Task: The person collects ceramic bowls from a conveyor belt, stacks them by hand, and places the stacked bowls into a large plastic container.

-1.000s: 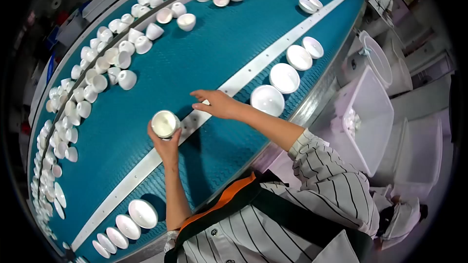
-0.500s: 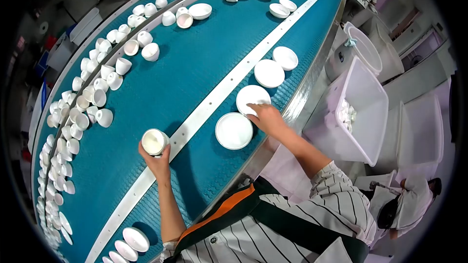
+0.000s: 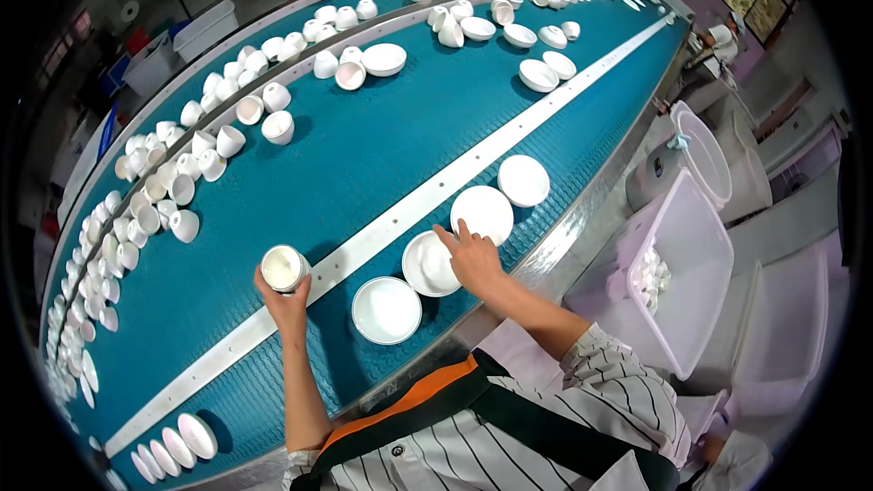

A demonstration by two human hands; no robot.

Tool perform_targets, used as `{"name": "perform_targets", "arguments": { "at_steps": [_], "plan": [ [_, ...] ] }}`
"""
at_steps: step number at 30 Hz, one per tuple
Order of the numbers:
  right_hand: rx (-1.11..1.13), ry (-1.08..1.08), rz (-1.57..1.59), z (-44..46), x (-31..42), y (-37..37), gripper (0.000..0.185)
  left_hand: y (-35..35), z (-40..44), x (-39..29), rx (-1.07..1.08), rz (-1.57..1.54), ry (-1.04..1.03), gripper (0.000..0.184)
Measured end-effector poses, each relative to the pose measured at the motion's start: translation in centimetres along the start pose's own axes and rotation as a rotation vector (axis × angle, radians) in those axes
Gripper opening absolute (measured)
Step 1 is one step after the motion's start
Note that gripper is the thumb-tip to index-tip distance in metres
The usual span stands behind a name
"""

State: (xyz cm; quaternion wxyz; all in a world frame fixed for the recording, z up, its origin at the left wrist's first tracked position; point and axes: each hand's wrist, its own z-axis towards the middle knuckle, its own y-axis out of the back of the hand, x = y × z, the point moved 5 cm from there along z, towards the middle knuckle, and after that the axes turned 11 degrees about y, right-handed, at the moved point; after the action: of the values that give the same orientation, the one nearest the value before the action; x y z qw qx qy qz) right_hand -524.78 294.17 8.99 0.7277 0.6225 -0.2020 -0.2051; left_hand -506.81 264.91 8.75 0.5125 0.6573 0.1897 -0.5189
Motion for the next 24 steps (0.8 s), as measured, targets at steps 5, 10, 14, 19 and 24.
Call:
{"name": "perform_targets", "arguments": {
  "at_steps": [5,10,14,19,24],
  "plan": [
    [0.070,0.156,0.179,-0.3,-1.7,1.6,0.063,-2.1,-0.2,-1.2,-0.013,-0.073,0.031,0.084],
    [0.412,0.334,0.459,4.6,-6.4,2.7,0.055,-4.4,-1.2,-2.5,-0.002,-0.102,0.068,0.085],
    [-0.048,0.154,0.571,20.3,-11.7,2.1,0.056,-6.5,-1.5,-3.7,-0.025,-0.041,0.064,0.087],
    [-0.209,0.133,0.105,38.7,-14.8,-6.3,0.054,-8.6,-1.3,-3.7,0.031,-0.081,0.118,0.088],
    [-0.335,0.065,-0.061,40.9,-16.1,-9.5,0.011,-11.0,-1.2,-4.5,0.034,0.007,0.088,0.089]
  ]
}}
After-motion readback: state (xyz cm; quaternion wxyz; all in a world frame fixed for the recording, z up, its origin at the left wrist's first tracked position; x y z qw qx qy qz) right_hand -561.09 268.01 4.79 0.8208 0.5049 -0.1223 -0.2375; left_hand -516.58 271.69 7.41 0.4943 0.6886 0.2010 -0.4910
